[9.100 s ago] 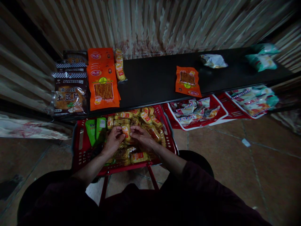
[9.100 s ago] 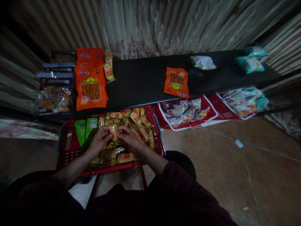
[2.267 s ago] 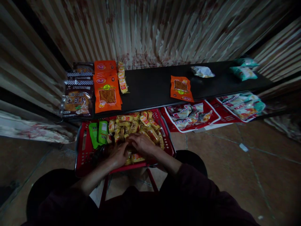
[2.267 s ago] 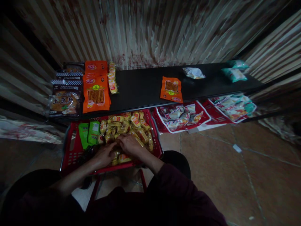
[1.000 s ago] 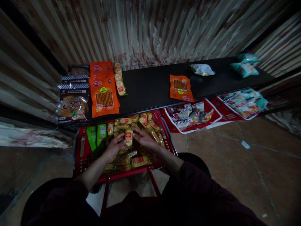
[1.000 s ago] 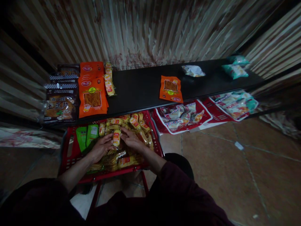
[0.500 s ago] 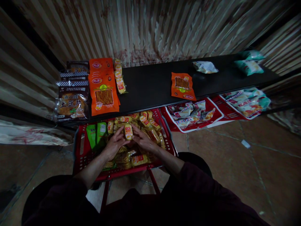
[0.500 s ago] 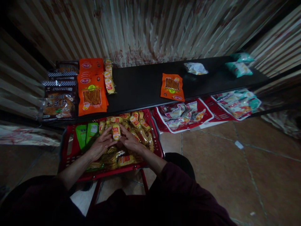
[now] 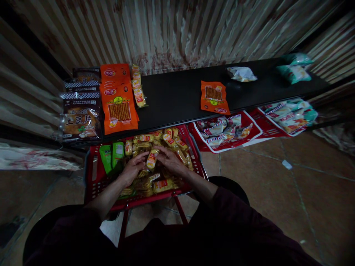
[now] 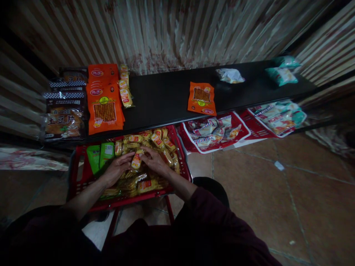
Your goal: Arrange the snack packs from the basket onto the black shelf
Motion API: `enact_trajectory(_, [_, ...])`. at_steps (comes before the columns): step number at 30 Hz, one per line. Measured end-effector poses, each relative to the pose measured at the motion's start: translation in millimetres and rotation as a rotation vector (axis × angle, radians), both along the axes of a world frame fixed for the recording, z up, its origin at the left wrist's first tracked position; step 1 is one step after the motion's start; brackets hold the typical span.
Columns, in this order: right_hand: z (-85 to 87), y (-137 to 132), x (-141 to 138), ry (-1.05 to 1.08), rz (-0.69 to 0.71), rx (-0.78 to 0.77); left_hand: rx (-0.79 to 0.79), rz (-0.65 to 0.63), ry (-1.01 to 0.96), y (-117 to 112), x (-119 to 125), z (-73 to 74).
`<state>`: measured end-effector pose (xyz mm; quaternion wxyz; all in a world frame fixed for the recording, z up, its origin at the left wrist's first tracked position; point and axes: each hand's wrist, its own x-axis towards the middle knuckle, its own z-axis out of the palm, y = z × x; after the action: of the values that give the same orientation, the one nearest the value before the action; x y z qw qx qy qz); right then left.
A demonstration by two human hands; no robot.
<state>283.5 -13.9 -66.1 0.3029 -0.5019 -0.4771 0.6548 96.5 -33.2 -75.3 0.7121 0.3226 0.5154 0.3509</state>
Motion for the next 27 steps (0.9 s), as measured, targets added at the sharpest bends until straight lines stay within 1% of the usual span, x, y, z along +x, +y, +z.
enact_trajectory(3, [-6.0,0.6,-1.1,0.032,-0.083,-0.037,-0.035,0.102,-0.037,1.4,-1.0,-2.4])
enact_trajectory(6, [-10.3,0.1,-2.9,0.113,-0.188,-0.088,-0.081,0.181,-0.097,3.1,-2.3,-1.2])
enact_trajectory(8, [-9.3,-0.6,-4.1,0.157,-0.242,-0.130,-0.110,0.239,-0.118,4.9,-3.9,1.3])
enact_trajectory(10, [-5.2,-1.5,-4.8,0.170,-0.264,-0.165,-0.128,0.291,-0.133,7.3,-6.1,4.3])
enact_trajectory(12, [-0.4,-2.2,-5.0,0.180,-0.245,-0.182,-0.142,0.324,-0.151,10.3,-8.5,7.2])
enact_trajectory(14, [1.6,-2.7,-5.3,0.207,-0.179,-0.203,-0.153,0.355,-0.178,13.2,-10.7,9.5])
enact_trajectory(17, [-3.1,-3.5,-6.8,0.249,-0.116,-0.300,-0.150,0.391,-0.237,15.9,-12.4,11.6])
enact_trajectory(19, [-8.2,-4.5,-8.2,0.289,-0.129,-0.385,-0.140,0.403,-0.272,16.2,-12.2,12.1])
enact_trajectory(22, [-10.6,-6.7,-9.8,0.369,-0.151,-0.458,-0.126,0.394,-0.304,15.3,-10.8,11.9])
enact_trajectory(27, [-0.8,-9.5,-11.8,0.471,-0.108,-0.605,-0.105,0.389,-0.320,16.4,-9.2,12.1])
